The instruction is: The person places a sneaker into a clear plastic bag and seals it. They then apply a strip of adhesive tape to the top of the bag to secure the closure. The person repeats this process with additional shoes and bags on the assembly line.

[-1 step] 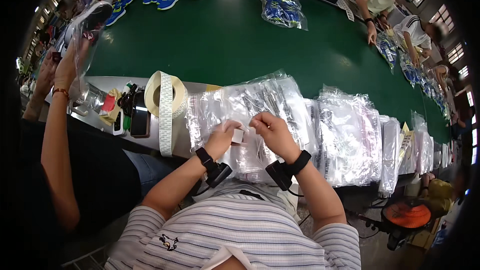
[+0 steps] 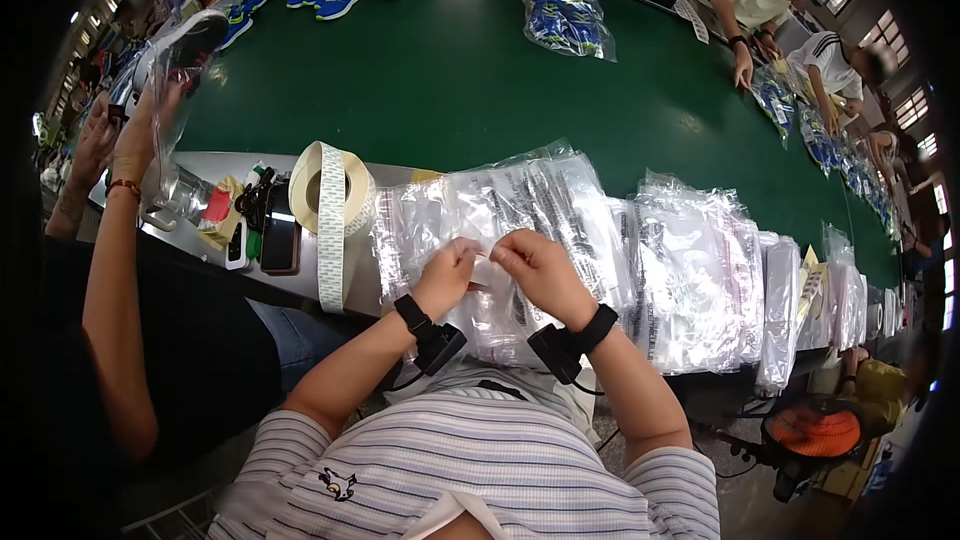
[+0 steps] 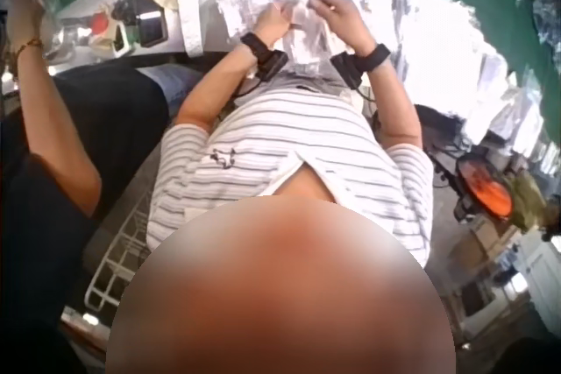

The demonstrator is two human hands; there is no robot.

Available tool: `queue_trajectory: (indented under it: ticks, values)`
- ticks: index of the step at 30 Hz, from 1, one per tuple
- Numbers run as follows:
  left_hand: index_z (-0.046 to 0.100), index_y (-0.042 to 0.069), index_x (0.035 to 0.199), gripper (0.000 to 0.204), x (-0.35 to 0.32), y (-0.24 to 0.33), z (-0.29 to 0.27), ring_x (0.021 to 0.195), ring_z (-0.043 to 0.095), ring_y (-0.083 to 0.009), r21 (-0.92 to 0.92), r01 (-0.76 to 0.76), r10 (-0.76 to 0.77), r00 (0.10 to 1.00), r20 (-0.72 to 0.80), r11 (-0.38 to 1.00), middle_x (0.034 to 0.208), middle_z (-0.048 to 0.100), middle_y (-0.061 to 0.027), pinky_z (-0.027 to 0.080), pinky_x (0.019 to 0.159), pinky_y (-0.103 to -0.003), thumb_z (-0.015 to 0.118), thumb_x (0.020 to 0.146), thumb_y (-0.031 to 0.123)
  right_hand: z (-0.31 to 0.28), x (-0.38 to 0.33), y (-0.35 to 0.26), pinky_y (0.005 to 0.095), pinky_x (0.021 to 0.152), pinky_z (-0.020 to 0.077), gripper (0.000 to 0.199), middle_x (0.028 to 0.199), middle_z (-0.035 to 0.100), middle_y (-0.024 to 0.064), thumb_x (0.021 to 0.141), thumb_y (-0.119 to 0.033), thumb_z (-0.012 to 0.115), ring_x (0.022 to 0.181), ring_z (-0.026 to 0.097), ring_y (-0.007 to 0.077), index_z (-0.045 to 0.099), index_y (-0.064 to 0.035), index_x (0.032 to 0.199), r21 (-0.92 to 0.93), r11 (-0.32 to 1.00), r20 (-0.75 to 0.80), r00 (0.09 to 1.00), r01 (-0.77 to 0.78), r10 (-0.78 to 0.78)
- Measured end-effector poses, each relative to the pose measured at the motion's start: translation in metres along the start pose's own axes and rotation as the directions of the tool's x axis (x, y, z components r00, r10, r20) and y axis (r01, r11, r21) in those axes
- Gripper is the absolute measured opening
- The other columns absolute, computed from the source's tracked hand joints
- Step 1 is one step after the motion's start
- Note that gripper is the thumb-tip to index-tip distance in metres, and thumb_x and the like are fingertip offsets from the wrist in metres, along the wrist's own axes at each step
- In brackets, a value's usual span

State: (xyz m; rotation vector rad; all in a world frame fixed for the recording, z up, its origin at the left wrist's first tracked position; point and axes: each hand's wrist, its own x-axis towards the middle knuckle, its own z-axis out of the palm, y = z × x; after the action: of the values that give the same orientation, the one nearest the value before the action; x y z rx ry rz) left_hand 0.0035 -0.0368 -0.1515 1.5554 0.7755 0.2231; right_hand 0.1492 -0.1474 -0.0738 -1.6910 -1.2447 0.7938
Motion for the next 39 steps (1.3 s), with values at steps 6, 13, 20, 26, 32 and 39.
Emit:
queue_trajectory:
  ticks: [6,13,20,26,32,39]
  values:
    - [0.045,-0.001,0.122,0.062,-0.02,0.03,-0.023,0.108,0.056,-0.0288,-0.831,0.501,-0.091,0.864,0.494,0.241,0.12,0.053,-0.0161,0.05,0.087,-0.045,0.026,0.1,0.054,0.024,-0.019,-0.009,0.0492,0.098,0.039,0.059,0.127,0.055,0.0152,0.089,-0.049,0.056,0.118,0.05,0.0348,0.052,-0.0033,0.126,-0.367,0.887,0.206,0.955,0.279,-0.215]
    - [0.052,0.0,0.126,0.033,-0.018,0.061,-0.067,0.094,0.064,-0.0191,-0.762,-0.015,-0.066,0.995,-0.075,0.648,0.11,0.064,-0.0118,0.054,0.08,-0.033,0.048,0.099,0.02,0.01,-0.035,-0.042,0.0552,0.105,0.0294,0.049,0.13,0.053,0.0103,0.086,-0.048,0.059,0.125,0.045,0.0291,0.061,-0.0081,0.115,-0.612,0.638,0.194,0.871,0.467,-0.451]
    - [0.038,0.006,0.141,0.043,0.0,0.057,-0.248,0.123,0.047,-0.0213,-0.363,-0.647,0.267,0.667,-0.696,0.67,0.138,0.049,-0.0099,0.036,0.103,-0.045,0.042,0.101,0.02,0.009,-0.037,-0.013,0.038,0.083,0.0485,0.027,0.11,0.062,0.0091,0.079,-0.02,0.07,0.104,0.057,0.026,0.064,-0.0063,0.101,-0.488,0.802,0.115,0.936,0.344,-0.332]
    - [0.008,0.001,0.149,0.081,-0.036,0.034,-0.245,0.141,0.024,-0.0306,-0.717,-0.368,-0.251,0.761,-0.598,0.592,0.152,0.021,-0.0201,0.026,0.113,-0.046,0.05,0.095,0.044,0.042,-0.014,0.018,0.0368,0.081,0.0507,0.032,0.105,0.061,0.0087,0.075,-0.027,0.073,0.101,0.057,0.0256,0.064,-0.0039,0.095,-0.641,0.706,0.176,0.953,0.301,-0.246]
    - [0.056,0.002,0.117,0.039,-0.049,0.016,-0.113,0.109,0.057,-0.0249,0.402,-0.39,0.538,0.753,-0.378,0.828,0.121,0.057,-0.0127,0.045,0.094,-0.036,0.066,0.079,0.004,0.036,-0.003,0.017,0.0375,0.086,0.0507,0.043,0.116,0.059,0.0116,0.072,-0.028,0.074,0.11,0.055,0.0271,0.062,-0.0037,0.106,-0.73,0.63,0.225,0.964,0.265,-0.144]
    - [0.058,0.004,0.118,0.048,0.075,0.03,-0.084,0.105,0.055,-0.0326,0.844,-0.165,0.429,0.899,-0.083,0.51,0.112,0.059,-0.0138,0.044,0.092,-0.04,0.071,0.074,0.019,0.041,-0.013,0.018,0.0372,0.081,0.0531,0.038,0.117,0.059,0.0111,0.072,-0.029,0.073,0.111,0.055,0.0253,0.064,-0.0037,0.099,-0.693,0.666,0.215,0.961,0.276,-0.174]
